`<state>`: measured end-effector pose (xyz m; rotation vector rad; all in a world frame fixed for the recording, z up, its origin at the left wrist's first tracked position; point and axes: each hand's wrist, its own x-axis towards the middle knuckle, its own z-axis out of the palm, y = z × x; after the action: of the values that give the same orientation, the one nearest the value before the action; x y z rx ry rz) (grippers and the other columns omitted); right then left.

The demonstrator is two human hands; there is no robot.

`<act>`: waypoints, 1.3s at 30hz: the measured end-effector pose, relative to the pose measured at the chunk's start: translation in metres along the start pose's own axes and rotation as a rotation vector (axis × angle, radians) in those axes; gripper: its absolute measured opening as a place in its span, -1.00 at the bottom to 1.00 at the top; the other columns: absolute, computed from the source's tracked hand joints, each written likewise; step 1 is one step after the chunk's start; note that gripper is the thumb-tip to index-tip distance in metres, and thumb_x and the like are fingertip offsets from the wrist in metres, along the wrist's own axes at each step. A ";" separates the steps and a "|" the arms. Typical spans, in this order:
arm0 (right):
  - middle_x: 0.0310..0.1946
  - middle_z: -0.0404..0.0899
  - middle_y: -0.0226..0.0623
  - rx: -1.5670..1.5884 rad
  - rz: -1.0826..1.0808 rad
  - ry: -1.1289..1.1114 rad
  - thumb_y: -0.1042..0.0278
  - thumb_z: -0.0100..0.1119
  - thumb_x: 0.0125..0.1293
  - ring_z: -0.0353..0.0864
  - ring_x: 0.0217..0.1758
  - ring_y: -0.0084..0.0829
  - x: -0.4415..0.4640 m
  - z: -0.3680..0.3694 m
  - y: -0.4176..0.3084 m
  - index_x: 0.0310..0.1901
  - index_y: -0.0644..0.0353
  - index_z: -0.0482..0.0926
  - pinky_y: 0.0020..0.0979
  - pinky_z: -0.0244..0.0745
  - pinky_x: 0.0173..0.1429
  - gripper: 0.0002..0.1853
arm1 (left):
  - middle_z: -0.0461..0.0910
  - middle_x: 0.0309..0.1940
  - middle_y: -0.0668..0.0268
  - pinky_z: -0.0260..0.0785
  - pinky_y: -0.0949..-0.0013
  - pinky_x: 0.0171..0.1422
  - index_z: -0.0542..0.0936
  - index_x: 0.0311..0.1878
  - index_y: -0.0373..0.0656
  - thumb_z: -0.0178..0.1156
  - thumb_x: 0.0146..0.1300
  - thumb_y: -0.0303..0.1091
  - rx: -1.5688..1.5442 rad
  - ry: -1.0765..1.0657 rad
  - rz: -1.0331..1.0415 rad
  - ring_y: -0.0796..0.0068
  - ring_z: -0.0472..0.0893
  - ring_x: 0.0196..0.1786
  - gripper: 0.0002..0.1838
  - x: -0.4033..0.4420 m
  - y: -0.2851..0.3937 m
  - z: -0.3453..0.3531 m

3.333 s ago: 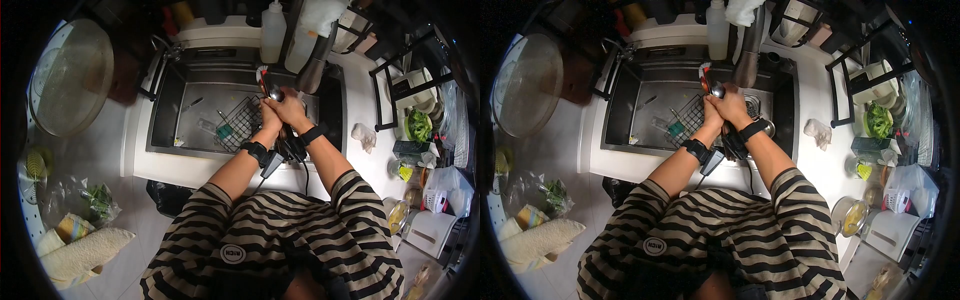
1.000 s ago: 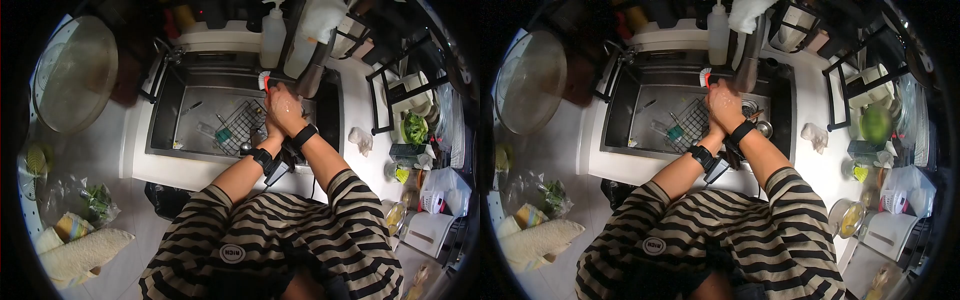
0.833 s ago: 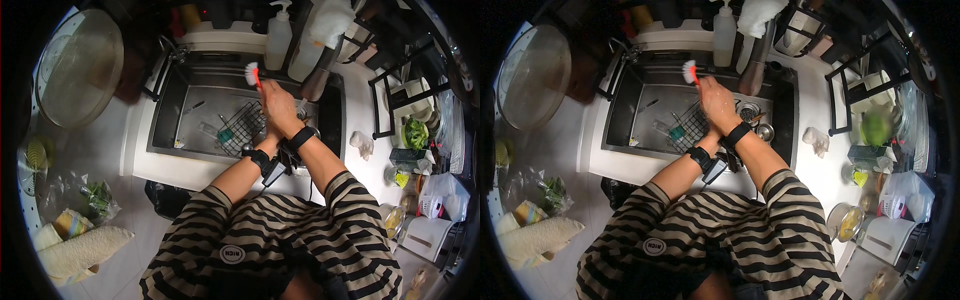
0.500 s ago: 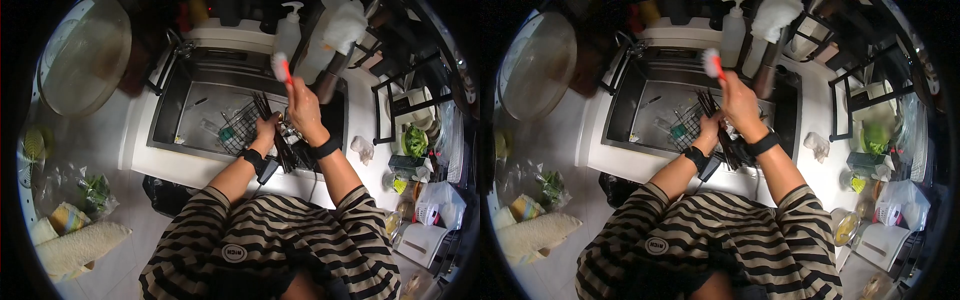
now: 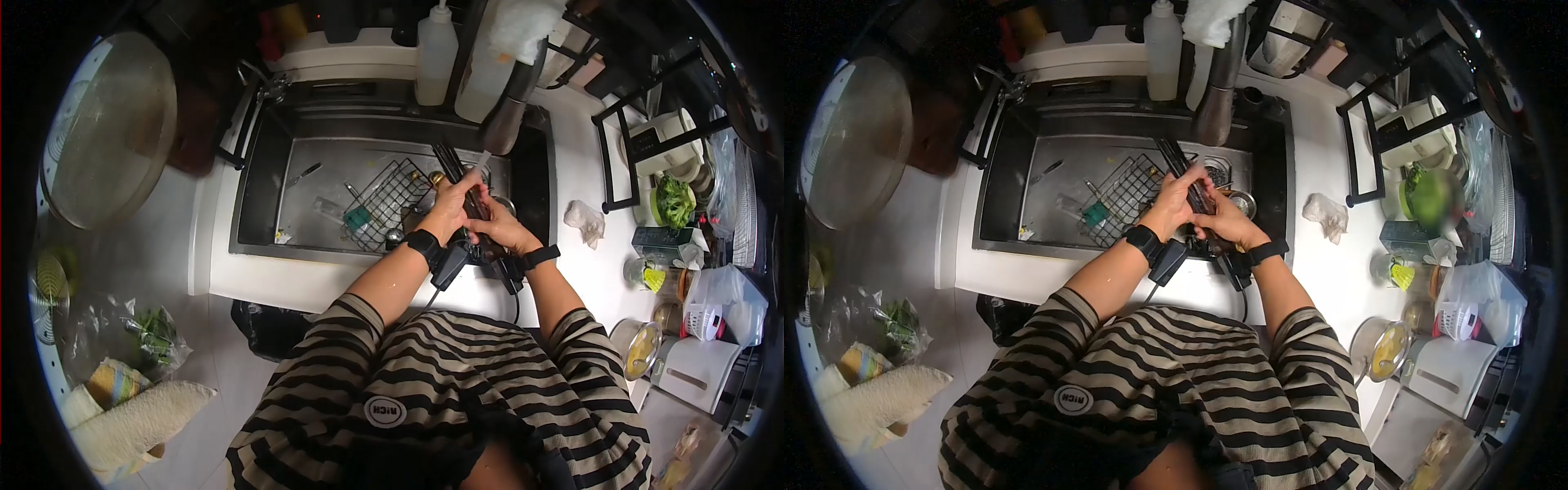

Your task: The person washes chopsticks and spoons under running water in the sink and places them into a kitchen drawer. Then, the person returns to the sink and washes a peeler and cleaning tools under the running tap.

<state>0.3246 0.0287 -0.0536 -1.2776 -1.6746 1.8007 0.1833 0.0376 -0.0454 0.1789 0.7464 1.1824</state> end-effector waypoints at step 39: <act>0.07 0.37 0.08 -0.888 -0.622 0.573 0.02 -0.38 0.38 0.36 0.16 -0.07 0.065 0.007 -0.002 0.08 0.20 0.33 -0.18 0.21 0.20 -0.52 | 0.48 -0.22 0.46 0.31 0.37 -0.08 0.47 -0.04 -0.02 0.04 0.16 0.20 -0.280 -0.136 0.171 0.52 0.42 -0.12 -0.49 0.015 -0.009 0.025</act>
<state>0.2843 0.0753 -0.0762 -1.1786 -2.2069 0.2618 0.2083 0.0529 -0.0379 0.0899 0.4465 1.4092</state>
